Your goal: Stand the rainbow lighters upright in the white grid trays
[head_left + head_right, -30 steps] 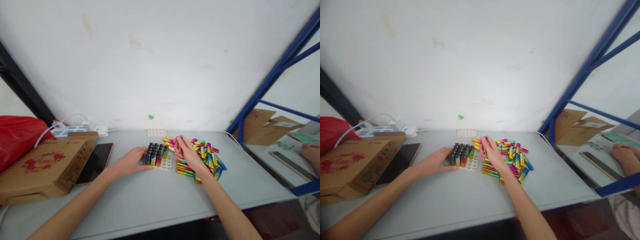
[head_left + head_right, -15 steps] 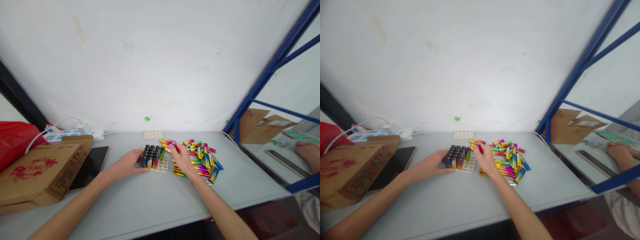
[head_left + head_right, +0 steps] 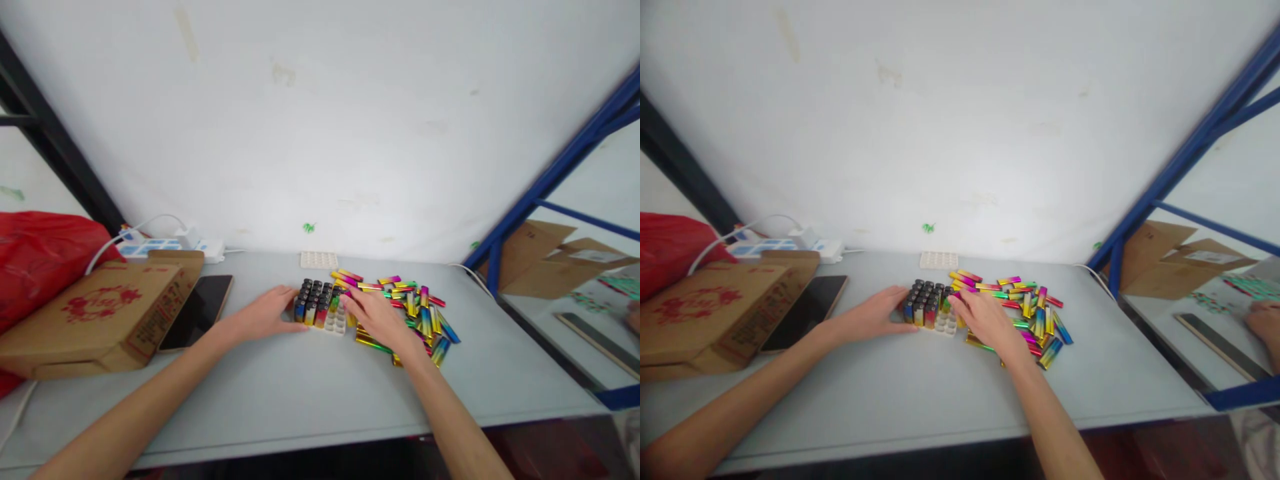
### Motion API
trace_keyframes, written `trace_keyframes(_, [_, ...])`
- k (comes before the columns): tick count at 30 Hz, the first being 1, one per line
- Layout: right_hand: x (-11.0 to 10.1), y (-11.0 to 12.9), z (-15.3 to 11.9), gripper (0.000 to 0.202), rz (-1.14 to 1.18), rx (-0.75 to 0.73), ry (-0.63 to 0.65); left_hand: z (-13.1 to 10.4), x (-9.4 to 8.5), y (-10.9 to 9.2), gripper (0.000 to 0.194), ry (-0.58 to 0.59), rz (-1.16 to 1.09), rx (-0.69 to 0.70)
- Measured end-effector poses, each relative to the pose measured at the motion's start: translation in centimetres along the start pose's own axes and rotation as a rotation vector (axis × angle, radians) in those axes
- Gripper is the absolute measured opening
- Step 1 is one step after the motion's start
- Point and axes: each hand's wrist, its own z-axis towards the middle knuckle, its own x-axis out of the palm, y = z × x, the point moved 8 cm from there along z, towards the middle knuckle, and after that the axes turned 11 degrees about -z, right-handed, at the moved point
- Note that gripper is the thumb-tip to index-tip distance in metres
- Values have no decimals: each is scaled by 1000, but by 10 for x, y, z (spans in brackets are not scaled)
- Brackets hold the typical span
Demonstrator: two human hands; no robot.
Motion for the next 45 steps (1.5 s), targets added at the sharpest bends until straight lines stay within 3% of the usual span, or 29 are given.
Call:
trace_keyframes(8, [11,-1,4,39,148,7,17,0,1,-1,61,-1,-11,22])
trace_keyframes(15, [19,-6,2,35,-89,-49,55,0,2,-2,58,-6,-10,47])
trace_keyframes(22, [27,9,7,26,-205,-47,118,0,2,0,57,-10,-3,40])
trace_keyframes(25, [18,3,6,31,-93,-36,129,1,2,2,53,0,20,17])
trace_keyframes(27, [0,-10,1,30,12,-24,69,1,1,1,51,4,25,18])
trace_keyframes(30, [-32,-37,-20,25,66,46,-31,3,1,1,52,13,29,14])
trace_keyframes(34, [-53,-56,-68,19,61,95,8,4,0,5,57,4,36,-7])
trace_keyframes(40, [-44,-60,-146,17,8,127,36,6,1,11,59,-9,16,6])
trace_keyframes(45, [-29,-63,-170,19,-35,155,-25,6,1,12,61,-8,16,11])
